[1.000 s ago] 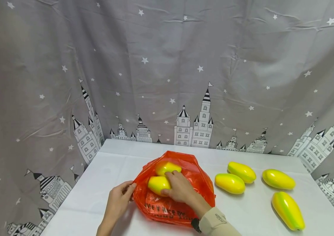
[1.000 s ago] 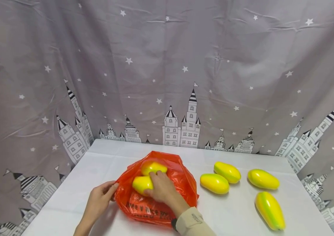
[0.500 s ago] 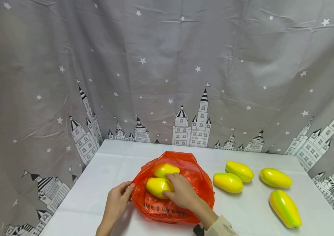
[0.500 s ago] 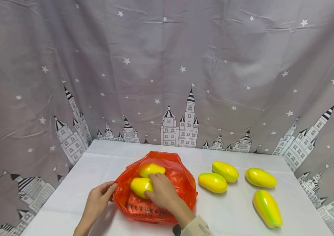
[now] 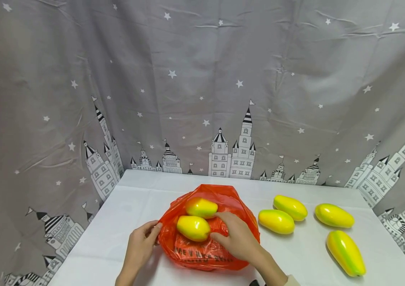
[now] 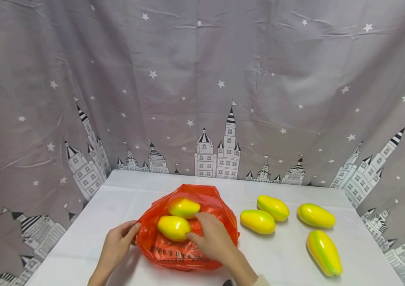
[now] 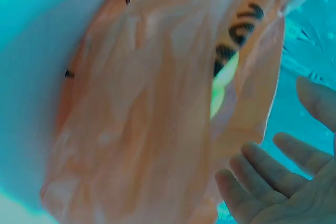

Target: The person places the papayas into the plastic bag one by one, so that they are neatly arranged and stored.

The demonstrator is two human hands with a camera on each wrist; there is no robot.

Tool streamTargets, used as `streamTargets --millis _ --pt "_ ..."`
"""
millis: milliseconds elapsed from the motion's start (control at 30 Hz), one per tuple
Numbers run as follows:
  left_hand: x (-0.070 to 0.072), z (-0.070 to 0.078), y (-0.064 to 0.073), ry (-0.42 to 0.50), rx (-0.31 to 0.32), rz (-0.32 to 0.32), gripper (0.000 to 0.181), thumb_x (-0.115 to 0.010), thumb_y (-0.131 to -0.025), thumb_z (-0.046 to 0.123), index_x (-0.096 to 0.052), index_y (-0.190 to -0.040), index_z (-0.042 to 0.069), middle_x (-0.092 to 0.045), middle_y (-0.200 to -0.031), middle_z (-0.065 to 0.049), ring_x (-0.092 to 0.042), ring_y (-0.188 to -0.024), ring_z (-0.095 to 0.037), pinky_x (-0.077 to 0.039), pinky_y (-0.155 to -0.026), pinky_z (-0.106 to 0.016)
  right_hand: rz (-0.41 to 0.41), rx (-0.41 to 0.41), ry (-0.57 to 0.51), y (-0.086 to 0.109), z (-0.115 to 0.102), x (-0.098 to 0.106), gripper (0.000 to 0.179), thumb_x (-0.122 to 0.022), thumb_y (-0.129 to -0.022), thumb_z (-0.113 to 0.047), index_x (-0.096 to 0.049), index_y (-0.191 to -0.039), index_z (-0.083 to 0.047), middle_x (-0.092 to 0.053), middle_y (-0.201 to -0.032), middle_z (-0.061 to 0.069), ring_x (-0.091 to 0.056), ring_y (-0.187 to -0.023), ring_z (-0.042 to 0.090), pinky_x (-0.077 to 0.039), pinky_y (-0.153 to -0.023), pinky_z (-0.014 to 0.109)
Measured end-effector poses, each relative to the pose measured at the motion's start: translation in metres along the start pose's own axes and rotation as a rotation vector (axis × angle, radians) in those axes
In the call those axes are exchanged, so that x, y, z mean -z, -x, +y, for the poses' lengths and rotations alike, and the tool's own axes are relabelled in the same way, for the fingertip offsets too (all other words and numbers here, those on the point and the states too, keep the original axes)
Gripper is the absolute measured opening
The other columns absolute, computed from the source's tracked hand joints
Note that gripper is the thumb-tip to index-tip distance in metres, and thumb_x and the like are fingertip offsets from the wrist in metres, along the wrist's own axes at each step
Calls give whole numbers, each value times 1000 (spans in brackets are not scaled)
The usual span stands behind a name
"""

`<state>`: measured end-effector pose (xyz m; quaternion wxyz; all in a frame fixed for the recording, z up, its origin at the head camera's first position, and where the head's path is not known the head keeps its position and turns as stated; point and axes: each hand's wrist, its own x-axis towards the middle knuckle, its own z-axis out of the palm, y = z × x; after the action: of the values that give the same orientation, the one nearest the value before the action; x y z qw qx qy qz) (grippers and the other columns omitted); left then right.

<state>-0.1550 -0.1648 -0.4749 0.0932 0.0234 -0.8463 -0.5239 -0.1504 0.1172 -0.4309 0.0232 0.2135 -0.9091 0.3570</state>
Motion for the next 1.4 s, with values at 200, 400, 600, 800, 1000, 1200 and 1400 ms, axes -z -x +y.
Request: streamTargets --millis 200,400,600,800,1000,1200,1400 --pt "2 1 0 -4 13 7 26 -61 -99 13 -68 -115 -7 -67 -76 -5 -60 -61 -15 -55 -57 -29 77 -26 -50 11 10 9 51 -75 -88 -27 -59 -131 -5 -60 -131 8 -54 -123 28 -43 -103 51" --pt "2 2 0 24 6 4 26 -62 -98 13 -68 -114 -7 -68 -77 -6 -60 -61 -15 -54 -56 -26 206 -29 -43 21 17 11 39 -78 -85 -18 -67 -120 -9 -66 -119 1 -60 -113 23 -48 -97 50" --pt "2 2 0 36 7 -6 28 -62 -99 14 -68 -115 -8 -68 -79 -6 -60 -61 -14 -54 -56 -26 284 -56 -51 30 25 18 33 -79 -84 -13 -70 -115 -8 -68 -116 1 -62 -111 23 -49 -97 48" --pt "3 1 1 24 24 -10 28 -61 -99 13 -67 -117 -8 -68 -80 -6 -60 -62 -14 -54 -56 -26 286 -76 -49 40 35 22 32 -78 -85 -14 -69 -116 -10 -68 -117 0 -61 -113 22 -48 -98 48" --pt "3 1 1 -3 50 -7 28 -61 -99 14 -67 -117 -7 -67 -79 -6 -60 -62 -15 -55 -57 -29 346 0 -34 50 45 24 33 -78 -84 -13 -69 -116 -11 -69 -115 -3 -63 -108 17 -51 -93 45" --pt "4 1 1 -8 40 -3 27 -61 -99 13 -67 -116 -7 -67 -77 -5 -60 -61 -15 -55 -57 -28 404 -55 -42 59 50 31 31 -76 -88 -13 -69 -117 -7 -68 -116 -1 -64 -107 20 -53 -91 44" --pt "4 0 1 -7 27 0 26 -61 -99 13 -68 -115 -7 -67 -76 -5 -60 -61 -14 -55 -57 -29 451 -81 3 61 61 39 32 -75 -88 -12 -67 -118 -4 -67 -117 3 -63 -109 23 -52 -91 47"
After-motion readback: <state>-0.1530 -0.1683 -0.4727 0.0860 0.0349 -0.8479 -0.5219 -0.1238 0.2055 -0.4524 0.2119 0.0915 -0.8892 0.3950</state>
